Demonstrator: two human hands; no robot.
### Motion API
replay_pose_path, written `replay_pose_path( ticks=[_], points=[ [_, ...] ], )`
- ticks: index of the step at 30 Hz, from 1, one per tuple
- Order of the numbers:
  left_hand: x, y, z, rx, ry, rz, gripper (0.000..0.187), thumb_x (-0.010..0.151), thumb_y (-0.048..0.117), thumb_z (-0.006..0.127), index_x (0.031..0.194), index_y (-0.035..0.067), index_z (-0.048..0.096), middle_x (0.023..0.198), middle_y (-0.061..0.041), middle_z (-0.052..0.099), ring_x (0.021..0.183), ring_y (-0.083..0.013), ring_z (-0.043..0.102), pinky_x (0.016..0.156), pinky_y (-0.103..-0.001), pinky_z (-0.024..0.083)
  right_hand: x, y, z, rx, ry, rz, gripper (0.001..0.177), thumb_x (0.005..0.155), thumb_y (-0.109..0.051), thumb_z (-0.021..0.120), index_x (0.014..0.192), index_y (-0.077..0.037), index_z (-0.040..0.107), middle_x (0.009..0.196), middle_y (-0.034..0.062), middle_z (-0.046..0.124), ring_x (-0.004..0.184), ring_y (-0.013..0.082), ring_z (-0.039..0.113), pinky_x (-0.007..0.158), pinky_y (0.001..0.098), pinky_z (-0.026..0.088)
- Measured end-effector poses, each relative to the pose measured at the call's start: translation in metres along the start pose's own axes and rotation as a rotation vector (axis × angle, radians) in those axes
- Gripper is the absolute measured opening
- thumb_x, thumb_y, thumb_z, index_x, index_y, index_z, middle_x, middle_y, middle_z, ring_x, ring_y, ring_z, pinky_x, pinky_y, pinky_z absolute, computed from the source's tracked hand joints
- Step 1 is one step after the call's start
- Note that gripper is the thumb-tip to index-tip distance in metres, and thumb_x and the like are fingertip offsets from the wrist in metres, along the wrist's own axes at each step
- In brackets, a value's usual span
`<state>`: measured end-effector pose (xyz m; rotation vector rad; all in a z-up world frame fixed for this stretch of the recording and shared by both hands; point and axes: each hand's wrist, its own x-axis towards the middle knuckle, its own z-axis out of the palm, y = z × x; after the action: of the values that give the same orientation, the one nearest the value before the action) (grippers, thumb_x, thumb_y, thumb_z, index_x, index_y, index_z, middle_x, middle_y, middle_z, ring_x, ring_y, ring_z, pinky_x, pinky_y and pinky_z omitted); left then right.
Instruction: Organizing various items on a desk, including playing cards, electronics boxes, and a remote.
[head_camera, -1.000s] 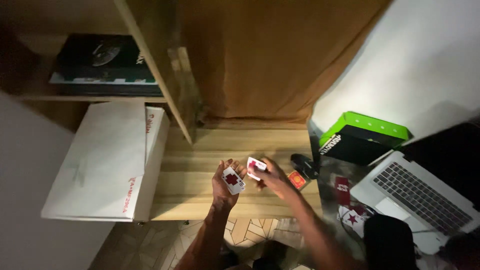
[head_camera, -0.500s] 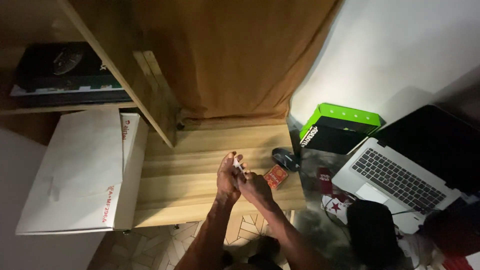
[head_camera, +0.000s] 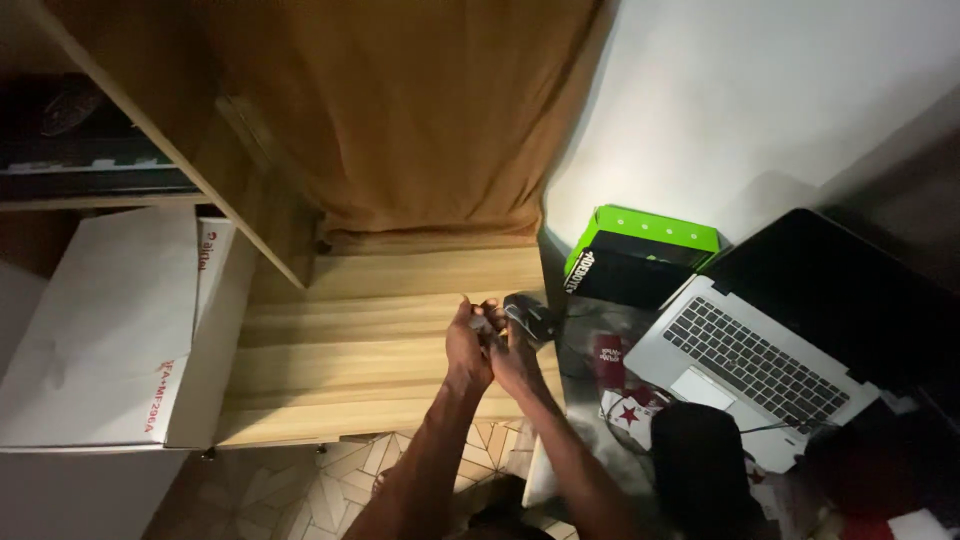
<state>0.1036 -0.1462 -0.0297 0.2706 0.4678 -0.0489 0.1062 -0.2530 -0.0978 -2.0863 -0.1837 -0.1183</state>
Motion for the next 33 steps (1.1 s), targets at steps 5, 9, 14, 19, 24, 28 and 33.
replay_pose_path(
  ticks=[5, 9, 14, 19, 24, 28, 33],
  points=[
    [0.048, -0.029, -0.038, 0.567, -0.028, 0.151, 0.038, 0.104, 0.043, 0.055, 0.098, 0.008, 0.067, 0.088, -0.006, 0.070, 0.082, -0.0244, 0.062, 0.078, -0.042, 0.051, -0.005, 0.083, -0.026, 0.426, -0.144, 0.653, 0.036, 0.089, -0.019, 0.069, 0.124, -0.012, 0.063, 0.090, 0.0105, 0.074, 0.066, 0.0251, 0.073, 0.051, 0.0400, 0.059],
    [0.065, -0.037, -0.077, 1.923, -0.176, 0.970, 0.054, 0.086, 0.046, 0.075, 0.124, 0.010, 0.061, 0.110, -0.010, 0.070, 0.107, -0.0341, 0.063, 0.097, -0.050, 0.048, -0.017, 0.091, -0.083, 0.356, -0.009, 0.531, 0.027, 0.095, -0.025, 0.072, 0.112, -0.004, 0.072, 0.088, 0.0089, 0.074, 0.064, 0.0160, 0.069, 0.048, 0.0358, 0.061],
    [0.010, -0.031, -0.023, 2.393, -0.053, 0.433, 0.102, 0.064, 0.057, 0.091, 0.139, 0.007, 0.044, 0.130, -0.016, 0.049, 0.123, -0.0381, 0.047, 0.098, -0.056, 0.044, -0.023, 0.106, -0.105, 0.318, 0.040, 0.554, 0.028, 0.092, -0.023, 0.073, 0.113, -0.005, 0.072, 0.089, 0.0059, 0.075, 0.066, 0.0149, 0.068, 0.048, 0.0353, 0.058],
    [0.029, -0.037, -0.058, 2.472, -0.078, 0.442, 0.090, 0.070, 0.040, 0.085, 0.145, 0.013, 0.044, 0.128, -0.017, 0.050, 0.122, -0.0390, 0.048, 0.098, -0.056, 0.046, -0.037, 0.114, -0.097, 0.231, 0.035, 0.439, 0.035, 0.091, -0.021, 0.077, 0.119, -0.004, 0.070, 0.097, 0.0028, 0.077, 0.083, 0.0139, 0.071, 0.068, 0.0323, 0.060],
    [0.081, -0.039, -0.143, 1.834, -0.178, 0.843, 0.076, 0.077, 0.048, 0.082, 0.128, 0.002, 0.049, 0.091, -0.017, 0.061, 0.075, -0.0353, 0.064, 0.063, -0.047, 0.057, -0.040, 0.106, -0.077, 0.377, -0.043, 0.369, 0.029, 0.092, -0.021, 0.072, 0.115, -0.003, 0.069, 0.095, 0.0074, 0.077, 0.081, 0.0148, 0.069, 0.070, 0.0304, 0.057],
    [0.035, 0.003, -0.084, 0.844, -0.173, -0.034, 0.068, 0.095, 0.072, 0.042, 0.091, 0.010, 0.071, 0.067, -0.001, 0.066, 0.051, -0.0143, 0.056, 0.040, -0.028, 0.037, -0.037, 0.085, -0.054, 0.293, 0.022, 0.186, 0.025, 0.093, -0.019, 0.076, 0.111, -0.001, 0.071, 0.090, 0.0139, 0.071, 0.078, 0.0167, 0.060, 0.069, 0.0326, 0.051],
    [-0.027, 0.056, 0.026, 0.600, 0.036, -0.114, 0.050, 0.093, 0.052, 0.067, 0.064, 0.020, 0.043, 0.053, 0.003, 0.040, 0.047, -0.0141, 0.041, 0.047, -0.037, 0.048, -0.026, -0.057, -0.082, 0.147, -0.145, 0.304, 0.024, 0.091, -0.023, 0.070, 0.108, -0.007, 0.066, 0.097, 0.0060, 0.074, 0.086, 0.0151, 0.070, 0.076, 0.0335, 0.056]
  ],
)
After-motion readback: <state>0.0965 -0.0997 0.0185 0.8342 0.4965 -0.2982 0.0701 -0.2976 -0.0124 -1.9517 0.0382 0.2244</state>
